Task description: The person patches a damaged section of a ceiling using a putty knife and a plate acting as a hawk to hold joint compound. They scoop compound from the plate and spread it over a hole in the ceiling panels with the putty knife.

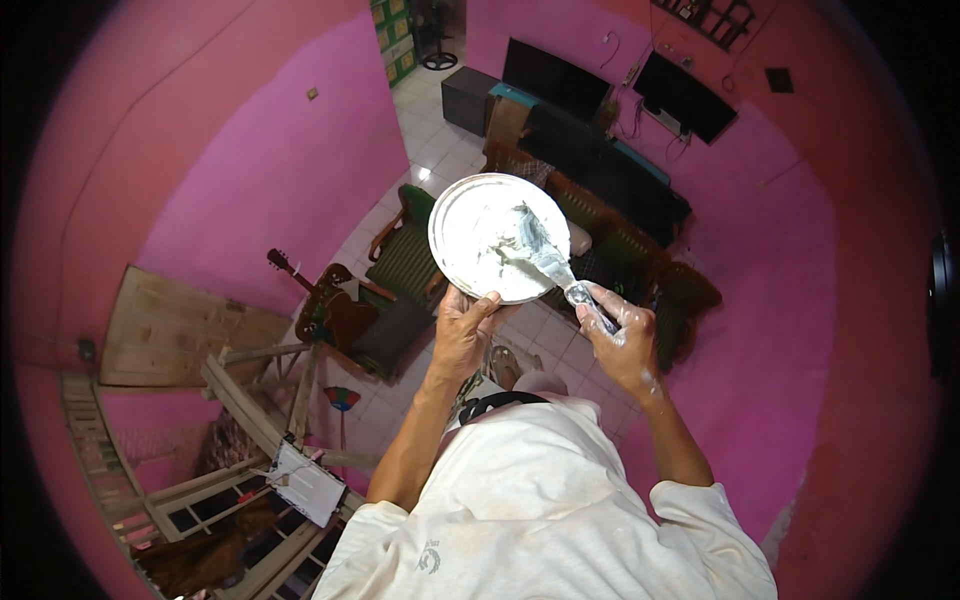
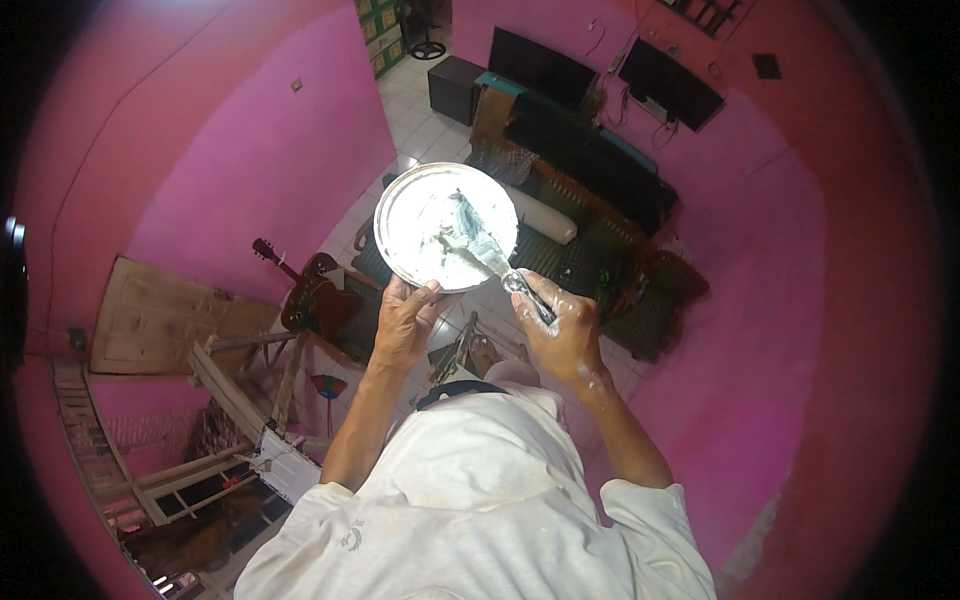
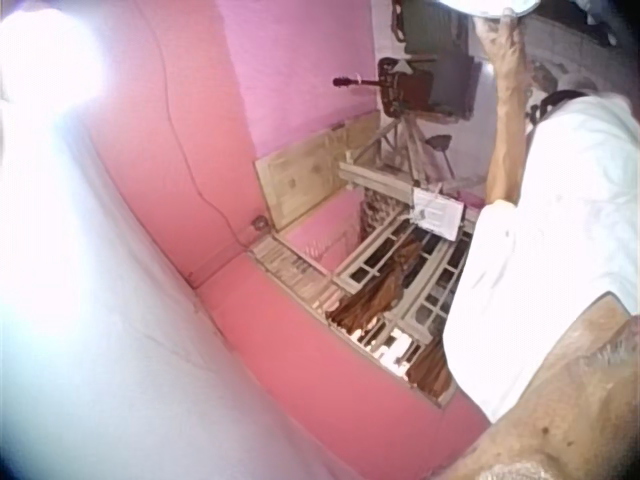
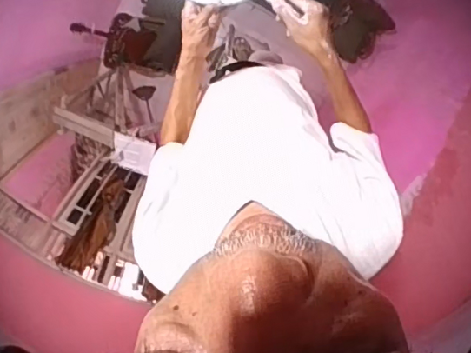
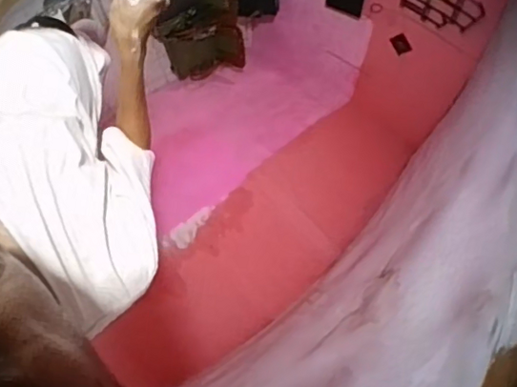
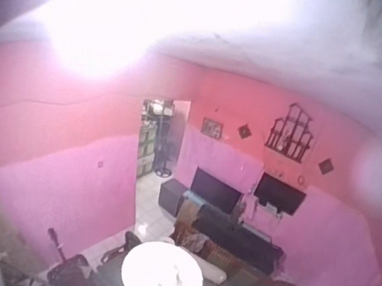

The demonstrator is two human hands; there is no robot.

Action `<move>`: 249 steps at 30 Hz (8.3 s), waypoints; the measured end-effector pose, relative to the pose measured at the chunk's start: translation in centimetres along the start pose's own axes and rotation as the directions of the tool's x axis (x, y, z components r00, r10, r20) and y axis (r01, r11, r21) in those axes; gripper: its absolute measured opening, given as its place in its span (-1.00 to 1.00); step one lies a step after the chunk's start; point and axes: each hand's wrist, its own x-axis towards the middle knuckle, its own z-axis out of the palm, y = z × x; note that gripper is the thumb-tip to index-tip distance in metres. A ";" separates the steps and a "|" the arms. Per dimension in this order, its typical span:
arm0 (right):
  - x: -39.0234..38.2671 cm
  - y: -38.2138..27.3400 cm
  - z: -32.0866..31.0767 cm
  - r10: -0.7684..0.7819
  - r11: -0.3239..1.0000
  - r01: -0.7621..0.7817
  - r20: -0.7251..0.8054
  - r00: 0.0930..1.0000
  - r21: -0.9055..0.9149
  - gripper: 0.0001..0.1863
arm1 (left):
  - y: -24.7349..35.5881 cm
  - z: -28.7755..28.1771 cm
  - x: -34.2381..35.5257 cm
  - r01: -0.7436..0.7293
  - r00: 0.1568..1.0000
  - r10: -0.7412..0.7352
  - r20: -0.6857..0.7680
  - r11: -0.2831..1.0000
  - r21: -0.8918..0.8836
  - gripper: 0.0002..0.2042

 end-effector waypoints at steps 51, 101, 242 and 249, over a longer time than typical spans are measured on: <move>4.4 -0.7 -6.5 -0.323 0.887 0.369 0.199 0.925 -0.277 -0.80 | 4.7 -4.3 3.4 0.261 0.937 -0.286 0.200 0.955 0.141 -0.50; -0.2 1.0 -3.1 -0.281 0.933 0.198 -0.264 0.923 -0.300 -0.77 | 4.8 -2.2 5.7 0.246 0.918 -0.251 0.306 0.968 0.054 -0.40; 17.7 -29.6 -22.4 -0.040 0.477 0.484 -0.532 0.846 0.733 -0.77 | 23.3 39.2 19.9 0.259 0.468 -0.104 0.878 0.966 -0.024 -0.62; 17.5 -34.9 -25.4 -0.124 0.334 0.497 -0.485 0.865 0.801 -0.81 | 26.0 43.9 18.7 0.299 0.412 -0.071 0.909 0.952 -0.061 -0.50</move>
